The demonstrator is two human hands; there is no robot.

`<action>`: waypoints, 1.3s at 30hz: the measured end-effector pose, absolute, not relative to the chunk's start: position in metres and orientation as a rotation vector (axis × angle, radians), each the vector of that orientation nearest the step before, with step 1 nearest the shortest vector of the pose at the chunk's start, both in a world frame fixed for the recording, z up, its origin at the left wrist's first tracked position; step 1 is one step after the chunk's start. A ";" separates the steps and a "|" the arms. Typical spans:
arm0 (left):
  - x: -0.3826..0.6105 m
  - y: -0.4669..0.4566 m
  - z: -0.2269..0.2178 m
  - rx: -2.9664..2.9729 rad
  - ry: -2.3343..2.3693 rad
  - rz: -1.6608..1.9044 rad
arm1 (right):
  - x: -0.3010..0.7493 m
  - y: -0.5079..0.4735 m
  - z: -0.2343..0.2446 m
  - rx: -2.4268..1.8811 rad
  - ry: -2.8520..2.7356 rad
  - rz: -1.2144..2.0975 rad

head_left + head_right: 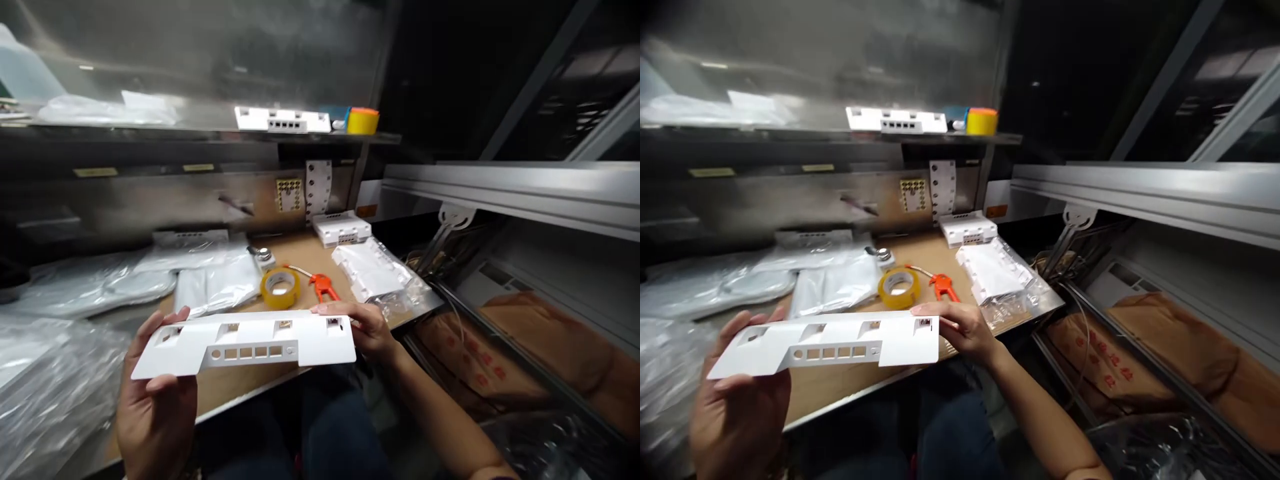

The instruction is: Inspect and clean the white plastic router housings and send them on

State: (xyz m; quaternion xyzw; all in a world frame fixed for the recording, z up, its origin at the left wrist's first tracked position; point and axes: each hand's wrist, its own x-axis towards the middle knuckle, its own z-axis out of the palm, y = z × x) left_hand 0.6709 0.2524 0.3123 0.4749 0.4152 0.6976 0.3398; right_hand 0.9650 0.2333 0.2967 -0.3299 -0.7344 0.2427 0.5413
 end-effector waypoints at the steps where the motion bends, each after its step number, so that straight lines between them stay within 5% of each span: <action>1: 0.664 0.249 0.308 1.162 1.053 1.827 | 0.954 0.234 0.288 -0.802 -1.692 0.594; 12: 0.646 0.223 0.281 1.205 1.106 2.053 | 0.904 0.222 0.236 -1.024 -1.357 0.738; 32: 0.661 0.218 0.269 1.307 1.141 1.903 | 0.919 0.220 0.212 -1.096 -1.229 0.781; 36: 0.660 0.225 0.264 0.933 1.034 1.943 | 0.917 0.219 0.214 -1.051 -1.225 0.713; 39: 0.643 0.231 0.262 0.649 0.996 1.606 | 0.917 0.223 0.219 -0.914 -1.318 0.686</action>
